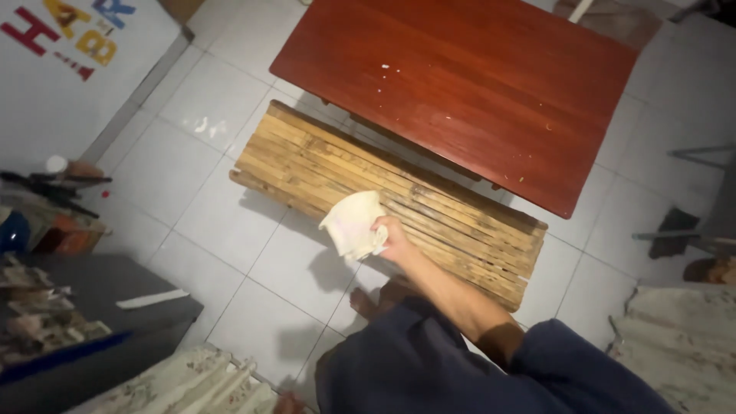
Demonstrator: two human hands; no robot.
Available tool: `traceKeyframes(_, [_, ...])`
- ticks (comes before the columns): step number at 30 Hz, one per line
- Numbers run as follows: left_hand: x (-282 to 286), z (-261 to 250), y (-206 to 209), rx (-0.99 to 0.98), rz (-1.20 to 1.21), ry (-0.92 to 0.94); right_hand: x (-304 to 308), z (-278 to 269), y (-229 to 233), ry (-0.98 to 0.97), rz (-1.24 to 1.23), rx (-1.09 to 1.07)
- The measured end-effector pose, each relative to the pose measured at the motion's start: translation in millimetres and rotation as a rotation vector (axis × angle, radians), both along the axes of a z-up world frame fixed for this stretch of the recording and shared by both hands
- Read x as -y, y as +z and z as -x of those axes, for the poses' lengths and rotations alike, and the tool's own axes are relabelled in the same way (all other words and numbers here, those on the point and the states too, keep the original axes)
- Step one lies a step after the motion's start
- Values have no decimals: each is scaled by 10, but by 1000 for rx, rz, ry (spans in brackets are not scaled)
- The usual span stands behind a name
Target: Wiping down a wooden dining table and a bamboo bench using a cloth.
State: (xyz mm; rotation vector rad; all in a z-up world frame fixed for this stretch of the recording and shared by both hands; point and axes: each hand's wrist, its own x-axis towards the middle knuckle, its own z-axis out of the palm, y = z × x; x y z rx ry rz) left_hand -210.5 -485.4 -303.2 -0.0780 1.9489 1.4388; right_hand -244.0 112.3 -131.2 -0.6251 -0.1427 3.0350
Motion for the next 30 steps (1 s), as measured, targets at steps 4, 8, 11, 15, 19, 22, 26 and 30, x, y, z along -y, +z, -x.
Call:
traceKeyframes(4, [-514,891,-196,216,38,82,-584,-166,-13,-247,-138,96])
traceKeyframes(8, [-859,1405,-253,185,104,140,-1407,-552,-876,-598,-226,281])
traceKeyframes(11, [-1343,1616,-124,379,349,128,-2121,-1115,-2068,-814,-346,326])
traceKeyframes(15, [-2115,1924,-291,210,232,-129,-2545,-1226,-1425,-1053,-463,645])
traceKeyframes(19, [-2304,2135,-228,-4,130,-443,-2764,-1486,-1562,-1281,-581,721])
traceKeyframes(22, [-2728,2343,-152,120,238,-416,-2895,-1387,-1178,-1380,-701,746])
traceKeyframes(26, [-2946,2795,-93,316,447,-342,-2828,-1204,-842,-1444,-584,690])
traceKeyframes(30, [-3219,3148,-84,236,320,-399,-2842,-1142,-891,-1509,-570,772])
